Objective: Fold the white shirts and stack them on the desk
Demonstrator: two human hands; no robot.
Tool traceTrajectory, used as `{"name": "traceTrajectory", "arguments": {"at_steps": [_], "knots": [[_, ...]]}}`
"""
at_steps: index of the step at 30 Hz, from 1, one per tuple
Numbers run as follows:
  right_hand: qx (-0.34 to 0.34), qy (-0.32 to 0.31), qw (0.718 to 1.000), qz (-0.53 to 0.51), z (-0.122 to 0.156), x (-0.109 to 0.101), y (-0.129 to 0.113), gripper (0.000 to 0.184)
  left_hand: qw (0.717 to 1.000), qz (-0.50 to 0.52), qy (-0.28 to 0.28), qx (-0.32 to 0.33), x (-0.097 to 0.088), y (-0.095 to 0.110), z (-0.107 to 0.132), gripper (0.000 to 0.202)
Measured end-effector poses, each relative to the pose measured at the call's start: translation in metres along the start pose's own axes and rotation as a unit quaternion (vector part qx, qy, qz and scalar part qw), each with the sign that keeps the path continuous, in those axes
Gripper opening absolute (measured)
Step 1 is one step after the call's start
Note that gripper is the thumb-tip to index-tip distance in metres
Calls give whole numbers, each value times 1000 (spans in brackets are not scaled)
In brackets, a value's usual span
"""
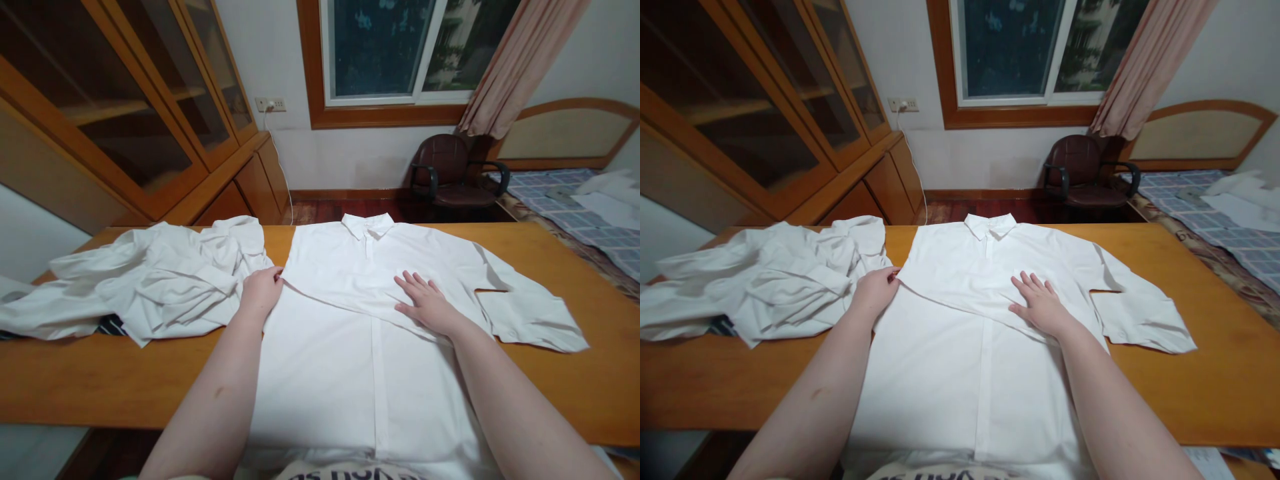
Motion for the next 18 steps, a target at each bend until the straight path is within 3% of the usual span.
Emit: {"name": "traceTrajectory", "arguments": {"at_steps": [6,12,18], "knots": [[25,48,995,-87,-2,-12,1,60,995,19,7,-95,0,-16,3,27],[29,54,993,-97,-2,-11,3,60,997,65,8,-47,2,-7,1,34],[38,32,998,-44,-2,-3,9,62,992,79,28,-95,0,-15,1,25]]}}
Point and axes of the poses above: each hand's wrist, its own z-axis away from the middle knuckle, its own x-axis out of the palm, y = z × x, the point moved 8 cm from there along -z, towards the middle knuckle, and after that the axes turned 14 degrees about y, right-handed, at the moved point
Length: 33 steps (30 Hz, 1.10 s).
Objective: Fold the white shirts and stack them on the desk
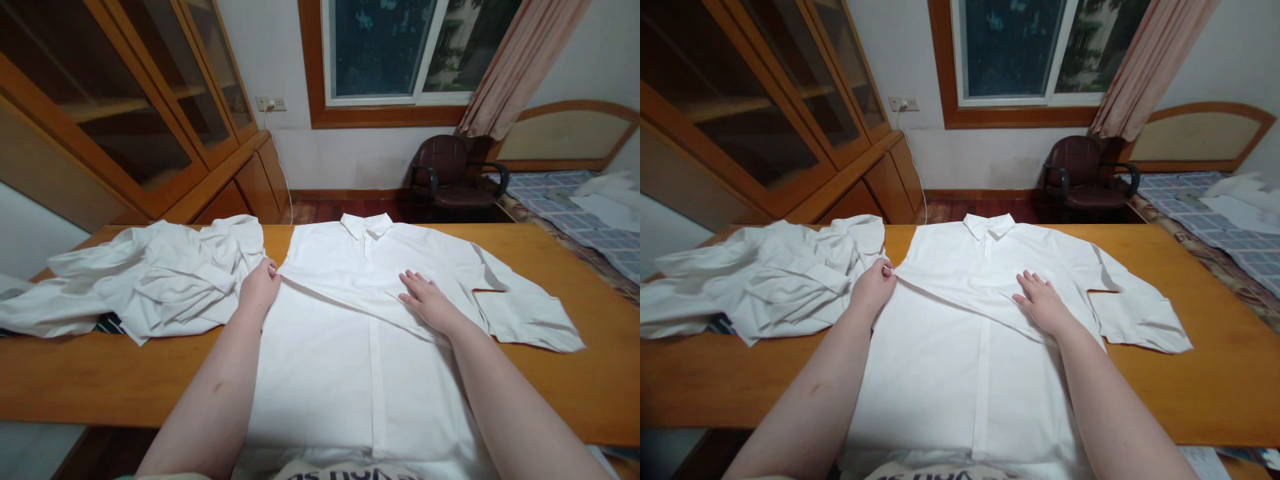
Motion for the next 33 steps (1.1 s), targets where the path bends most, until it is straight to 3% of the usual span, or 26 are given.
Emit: {"name": "traceTrajectory", "arguments": {"at_steps": [7,12,15,20,24,28,33], "knots": [[24,-9,999,47,-1,-5,11,63,999,-12,-31,-32,9,-11,-3,25],[31,-8,997,72,-1,-7,10,65,996,68,-64,-12,12,-12,-1,39],[32,1,996,80,-1,-7,8,64,989,122,-89,-6,12,-9,2,35],[26,29,996,79,-1,-9,6,61,994,80,-49,-52,10,-12,-2,28],[32,73,995,62,-4,-19,8,54,993,76,-48,-80,16,-17,-4,25],[108,102,988,49,-7,-32,22,37,994,64,-48,-73,20,-20,-5,27],[192,76,976,69,-3,-35,32,36,997,26,-70,-6,22,-9,-3,39]]}}
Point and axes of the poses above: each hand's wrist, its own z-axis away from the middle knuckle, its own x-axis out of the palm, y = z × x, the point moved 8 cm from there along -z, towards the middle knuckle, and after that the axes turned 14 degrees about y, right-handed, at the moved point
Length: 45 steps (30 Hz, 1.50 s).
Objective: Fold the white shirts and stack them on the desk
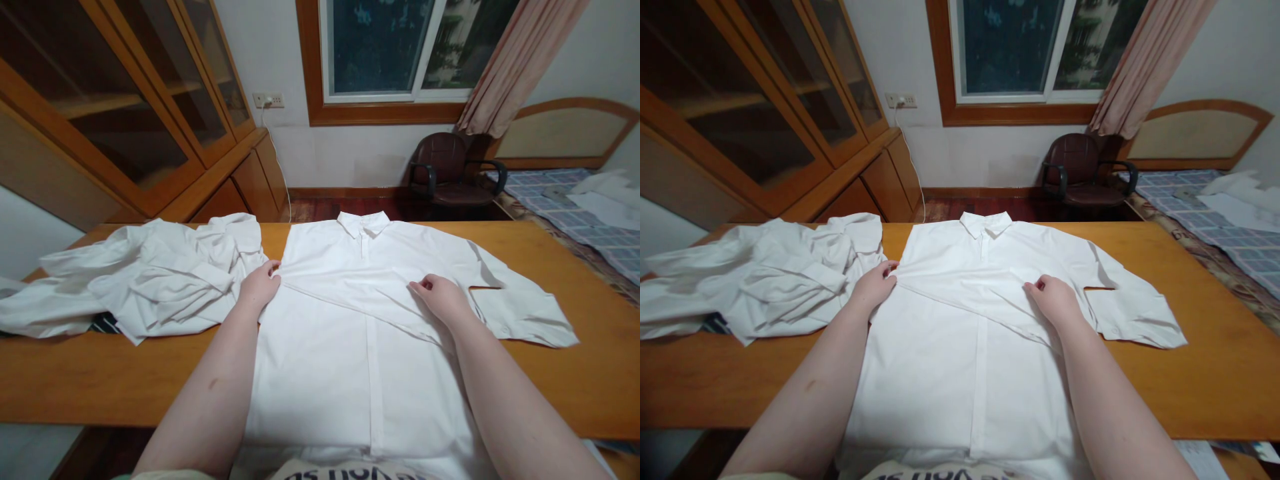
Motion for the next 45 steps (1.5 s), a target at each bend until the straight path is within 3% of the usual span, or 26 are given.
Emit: {"name": "traceTrajectory", "arguments": {"at_steps": [4,10,16,20,30,36,45], "knots": [[7,-3,1000,27,0,-5,5,41,998,18,1,53,-2,12,2,40],[46,-86,995,36,0,-5,26,47,994,44,-40,96,-3,9,3,56],[32,-87,996,16,-3,-6,39,46,996,82,-25,10,-10,-1,1,46],[24,-108,993,31,-5,-4,42,32,996,78,-43,19,-7,3,4,46],[127,-76,989,21,-8,-18,57,29,999,44,-10,26,-17,4,4,10],[116,-43,992,-31,-11,-21,64,38,999,35,-4,32,-17,11,5,10],[143,-47,988,21,-17,-17,75,24,997,28,36,61,-21,19,4,12]]}}
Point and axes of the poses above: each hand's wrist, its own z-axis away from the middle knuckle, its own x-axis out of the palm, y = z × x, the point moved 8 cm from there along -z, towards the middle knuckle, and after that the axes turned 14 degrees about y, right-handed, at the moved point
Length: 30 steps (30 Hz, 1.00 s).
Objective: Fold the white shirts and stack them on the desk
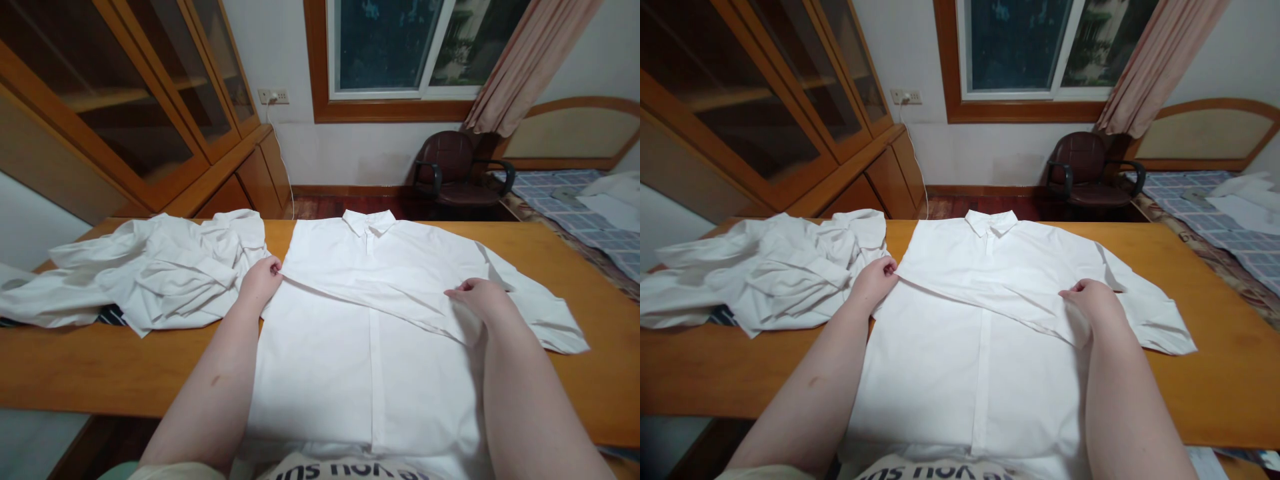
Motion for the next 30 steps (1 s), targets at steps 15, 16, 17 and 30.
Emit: {"name": "traceTrajectory", "arguments": {"at_steps": [15,16,17,30], "knots": [[-19,-3,998,59,-12,14,6,34,995,8,-42,-90,11,-16,2,30],[-22,-2,998,62,-12,14,6,33,995,8,-46,-89,14,-17,1,32],[-24,-2,998,64,-12,14,6,33,995,8,-49,-87,17,-18,1,33],[-13,-30,998,58,-6,13,3,35,995,1,-95,2,16,-9,5,40]]}}
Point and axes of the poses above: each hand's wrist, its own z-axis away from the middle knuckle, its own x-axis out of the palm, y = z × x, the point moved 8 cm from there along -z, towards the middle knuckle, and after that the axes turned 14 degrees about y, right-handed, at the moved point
